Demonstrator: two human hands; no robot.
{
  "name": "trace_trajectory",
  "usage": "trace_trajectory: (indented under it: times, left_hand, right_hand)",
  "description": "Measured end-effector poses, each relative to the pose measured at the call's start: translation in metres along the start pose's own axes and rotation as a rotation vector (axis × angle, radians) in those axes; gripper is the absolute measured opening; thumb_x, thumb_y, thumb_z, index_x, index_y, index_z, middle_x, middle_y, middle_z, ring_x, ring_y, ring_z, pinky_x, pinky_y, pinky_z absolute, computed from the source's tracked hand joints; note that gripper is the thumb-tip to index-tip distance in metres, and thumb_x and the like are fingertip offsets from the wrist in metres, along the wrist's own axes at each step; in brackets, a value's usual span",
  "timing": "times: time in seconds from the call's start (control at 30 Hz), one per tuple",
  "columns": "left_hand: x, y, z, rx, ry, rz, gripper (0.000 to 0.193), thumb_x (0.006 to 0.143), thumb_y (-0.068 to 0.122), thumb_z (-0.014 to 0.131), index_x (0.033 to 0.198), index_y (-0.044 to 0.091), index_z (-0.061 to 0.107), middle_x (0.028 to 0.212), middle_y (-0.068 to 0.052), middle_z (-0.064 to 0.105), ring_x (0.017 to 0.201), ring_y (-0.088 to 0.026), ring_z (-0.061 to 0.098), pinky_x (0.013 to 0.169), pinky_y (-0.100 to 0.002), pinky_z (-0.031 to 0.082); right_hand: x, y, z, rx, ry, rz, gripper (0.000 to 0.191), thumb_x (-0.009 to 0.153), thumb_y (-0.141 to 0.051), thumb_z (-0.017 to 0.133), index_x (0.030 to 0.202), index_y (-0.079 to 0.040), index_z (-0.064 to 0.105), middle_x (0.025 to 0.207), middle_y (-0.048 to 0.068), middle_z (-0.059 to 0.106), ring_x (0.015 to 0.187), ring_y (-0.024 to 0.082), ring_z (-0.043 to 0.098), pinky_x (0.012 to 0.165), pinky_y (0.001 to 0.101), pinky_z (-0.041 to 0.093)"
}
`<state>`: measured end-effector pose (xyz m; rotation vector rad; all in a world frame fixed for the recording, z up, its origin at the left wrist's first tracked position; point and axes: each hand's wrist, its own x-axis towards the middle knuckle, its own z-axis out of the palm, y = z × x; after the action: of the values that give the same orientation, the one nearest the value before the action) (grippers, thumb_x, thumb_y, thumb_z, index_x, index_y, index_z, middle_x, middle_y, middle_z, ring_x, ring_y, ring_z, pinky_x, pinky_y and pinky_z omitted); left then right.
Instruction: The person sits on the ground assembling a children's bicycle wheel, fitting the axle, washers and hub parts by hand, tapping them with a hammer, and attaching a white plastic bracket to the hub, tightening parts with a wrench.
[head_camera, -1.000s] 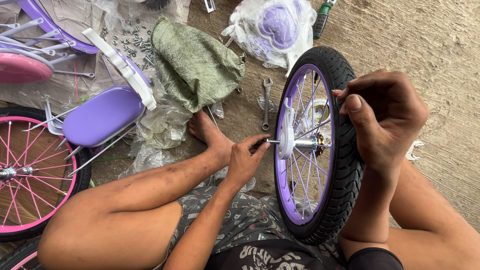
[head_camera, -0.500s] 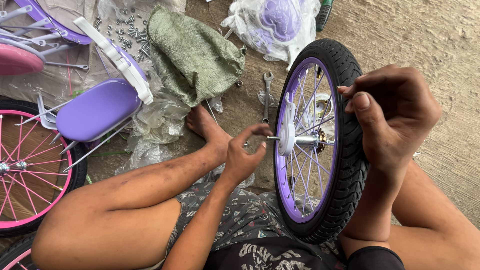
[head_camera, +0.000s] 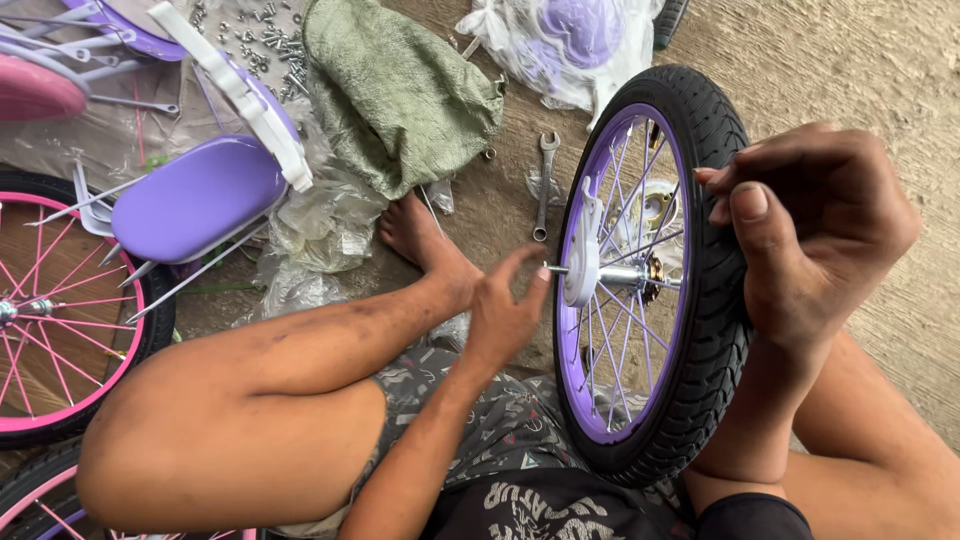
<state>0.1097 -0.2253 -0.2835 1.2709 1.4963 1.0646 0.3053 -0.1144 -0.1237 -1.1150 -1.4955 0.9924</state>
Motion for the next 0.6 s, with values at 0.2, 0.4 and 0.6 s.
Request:
trace_trajectory:
  times: [0.2, 0.4, 0.6]
  left_hand:
    - [-0.007, 0.031, 0.005, -0.061, 0.019, -0.100, 0.030, 0.102, 0.019, 0.059, 0.125, 0.003, 0.069, 0.100, -0.018, 0.072, 0.094, -0.032, 0.069, 0.089, -0.043, 0.056]
    - [-0.014, 0.037, 0.017, 0.129, -0.074, -0.265, 0.037, 0.100, 0.025, 0.059, 0.132, 0.007, 0.066, 0.104, -0.019, 0.071, 0.101, -0.032, 0.069, 0.095, -0.046, 0.051]
    - [-0.030, 0.029, 0.036, 0.561, 0.010, 0.093, 0.056, 0.099, 0.033, 0.059, 0.141, -0.003, 0.054, 0.139, -0.025, 0.060, 0.138, -0.042, 0.048, 0.119, -0.058, 0.026]
  right_hand:
    - [0.001, -0.006, 0.003, 0.012, -0.002, 0.033, 0.028, 0.113, -0.017, 0.074, 0.114, 0.006, 0.059, 0.099, 0.013, 0.068, 0.080, 0.012, 0.069, 0.083, 0.0246, 0.062]
    - [-0.006, -0.001, -0.004, -0.015, -0.009, 0.028, 0.024, 0.114, -0.012, 0.074, 0.116, 0.007, 0.060, 0.101, 0.012, 0.069, 0.084, 0.012, 0.070, 0.082, 0.0226, 0.060]
    - [0.000, -0.008, 0.000, -0.004, -0.043, 0.068, 0.017, 0.109, -0.004, 0.075, 0.117, 0.005, 0.063, 0.104, 0.007, 0.071, 0.095, 0.010, 0.068, 0.088, 0.0225, 0.056]
